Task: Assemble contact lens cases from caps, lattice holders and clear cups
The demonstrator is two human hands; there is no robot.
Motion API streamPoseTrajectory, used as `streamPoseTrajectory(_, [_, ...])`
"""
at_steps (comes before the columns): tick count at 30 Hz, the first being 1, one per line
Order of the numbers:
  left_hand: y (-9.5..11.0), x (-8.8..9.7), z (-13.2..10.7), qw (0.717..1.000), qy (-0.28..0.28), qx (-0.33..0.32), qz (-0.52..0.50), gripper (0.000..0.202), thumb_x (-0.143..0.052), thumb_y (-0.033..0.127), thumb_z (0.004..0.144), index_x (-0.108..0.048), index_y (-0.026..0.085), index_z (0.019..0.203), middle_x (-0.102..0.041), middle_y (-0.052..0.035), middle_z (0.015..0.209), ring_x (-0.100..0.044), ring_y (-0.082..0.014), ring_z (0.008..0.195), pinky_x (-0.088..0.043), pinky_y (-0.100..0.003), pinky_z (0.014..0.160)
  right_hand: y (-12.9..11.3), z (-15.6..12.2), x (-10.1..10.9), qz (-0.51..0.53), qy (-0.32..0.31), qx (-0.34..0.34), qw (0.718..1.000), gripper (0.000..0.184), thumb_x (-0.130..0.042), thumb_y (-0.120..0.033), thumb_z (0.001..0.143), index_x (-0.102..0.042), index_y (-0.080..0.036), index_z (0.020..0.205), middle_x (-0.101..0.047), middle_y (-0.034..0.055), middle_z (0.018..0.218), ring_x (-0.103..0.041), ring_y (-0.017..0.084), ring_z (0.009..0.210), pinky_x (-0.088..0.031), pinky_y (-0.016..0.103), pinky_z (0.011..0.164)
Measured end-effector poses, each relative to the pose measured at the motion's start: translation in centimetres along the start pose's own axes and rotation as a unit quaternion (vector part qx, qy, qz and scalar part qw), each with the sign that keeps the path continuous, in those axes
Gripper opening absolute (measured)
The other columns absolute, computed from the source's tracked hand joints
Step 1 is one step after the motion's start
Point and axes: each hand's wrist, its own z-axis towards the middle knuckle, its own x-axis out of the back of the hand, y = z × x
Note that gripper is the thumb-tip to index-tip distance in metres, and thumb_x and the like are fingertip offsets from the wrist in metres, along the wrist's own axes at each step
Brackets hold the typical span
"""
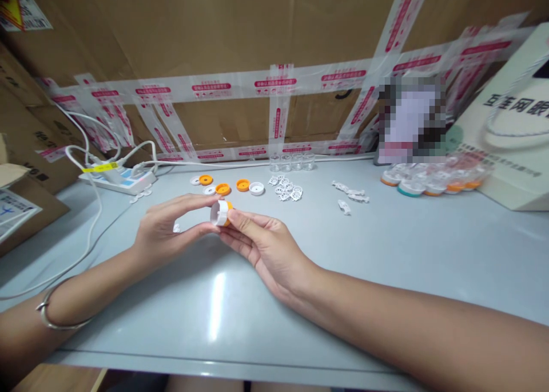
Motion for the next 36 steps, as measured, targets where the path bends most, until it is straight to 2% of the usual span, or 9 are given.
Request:
streamPoseTrajectory(11, [-0.2,0.4,0.2,0.998,-0.038,0.005,-0.044,0.031,-0.067,0.021,0.075,-0.061,0.016,0.105,-0.069,-0.0117,0.101,-0.064,-0.0185,0.094,-0.052,-0.032,0.083,0.1,0.3,0.3,-0.006,-0.009,-0.03,0.999,0.017,-0.065,-0.027,0.078,-0.071,-0.013,0.085,-0.072,0.006,0.081,-0.067,0.011,0.08,-0.051,0.024,0.085])
streamPoseTrajectory(17, [-0.1,0.0,0.0,0.993,-0.07,0.076,-0.063,0.026,-0.065,0.02,0.075,-0.061,0.015,0.1,-0.069,-0.0086,0.095,-0.065,-0.0153,0.08,-0.054,-0.026,0.071,-0.1,1.1,0.7,-0.018,-0.013,-0.059,0.998,0.013,-0.062,-0.023,0.08,-0.071,-0.015,0.082,-0.072,0.0051,0.081,-0.066,0.01,0.077,-0.052,0.023,0.083])
streamPoseTrajectory(22, [-0.4,-0.6,-0.5,0.986,-0.106,0.12,-0.047,0.021,-0.064,0.019,0.072,-0.062,0.015,0.093,-0.069,-0.0047,0.088,-0.064,-0.0136,0.073,-0.053,-0.024,0.069,-0.9,2.3,1.3,-0.196,-0.003,-0.091,0.976,0.013,-0.065,-0.024,0.076,-0.071,-0.013,0.074,-0.071,0.0045,0.073,-0.065,0.009,0.068,-0.052,0.02,0.076])
streamPoseTrajectory(25, [-0.5,-0.7,-0.5,0.981,-0.14,0.129,-0.033,0.018,-0.06,0.019,0.072,-0.063,0.015,0.089,-0.069,-0.0044,0.082,-0.063,-0.0138,0.069,-0.051,-0.024,0.064,-2.5,3.2,2.2,-0.425,0.006,-0.014,0.905,0.018,-0.064,-0.03,0.075,-0.07,-0.013,0.07,-0.069,0.0035,0.068,-0.063,0.011,0.062,-0.05,0.024,0.066])
streamPoseTrajectory(29, [-0.5,-0.7,-0.4,0.977,-0.178,0.116,0.022,0.02,-0.058,0.021,0.071,-0.064,0.015,0.089,-0.068,-0.0048,0.079,-0.061,-0.0159,0.067,-0.049,-0.027,0.062,-7.7,4.2,4.5,-0.704,0.067,0.179,0.684,0.026,-0.055,-0.038,0.078,-0.067,-0.016,0.072,-0.066,0.0034,0.07,-0.059,0.016,0.066,-0.041,0.027,0.061])
streamPoseTrajectory(31, [-0.5,-0.7,-0.5,0.975,-0.192,0.102,0.045,0.018,-0.058,0.022,0.071,-0.064,0.016,0.087,-0.067,-0.0043,0.076,-0.06,-0.0165,0.066,-0.048,-0.028,0.062,-11.1,4.2,5.8,-0.78,0.141,0.145,0.593,0.024,-0.056,-0.036,0.077,-0.065,-0.015,0.068,-0.065,0.0045,0.067,-0.057,0.016,0.065,-0.039,0.028,0.06])
streamPoseTrajectory(33, [-0.5,-0.7,-0.6,0.973,-0.202,0.094,0.056,0.017,-0.057,0.022,0.072,-0.064,0.017,0.086,-0.066,-0.0039,0.073,-0.059,-0.0167,0.065,-0.047,-0.028,0.062,-13.8,3.7,7.0,-0.835,0.162,0.043,0.524,0.027,-0.058,-0.038,0.075,-0.06,-0.015,0.06,-0.063,0.005,0.061,-0.054,0.015,0.059,-0.036,0.029,0.058])
streamPoseTrajectory(34, [-0.6,-0.8,-0.6,0.973,-0.203,0.09,0.057,0.017,-0.056,0.022,0.073,-0.064,0.017,0.086,-0.066,-0.0039,0.073,-0.059,-0.0167,0.065,-0.047,-0.029,0.062,-14.8,3.4,7.5,-0.845,0.147,-0.006,0.514,0.029,-0.059,-0.04,0.074,-0.059,-0.016,0.059,-0.061,0.0046,0.058,-0.053,0.014,0.057,-0.035,0.028,0.056])
streamPoseTrajectory(36, [-0.7,-0.8,-0.7,0.974,-0.205,0.083,0.058,0.016,-0.055,0.023,0.074,-0.064,0.017,0.086,-0.066,-0.0044,0.073,-0.059,-0.0173,0.067,-0.047,-0.03,0.063,-15.7,2.8,8.2,-0.838,0.125,-0.082,0.524,0.03,-0.062,-0.044,0.069,-0.054,-0.018,0.056,-0.058,0.0028,0.053,-0.051,0.012,0.052,-0.033,0.028,0.052])
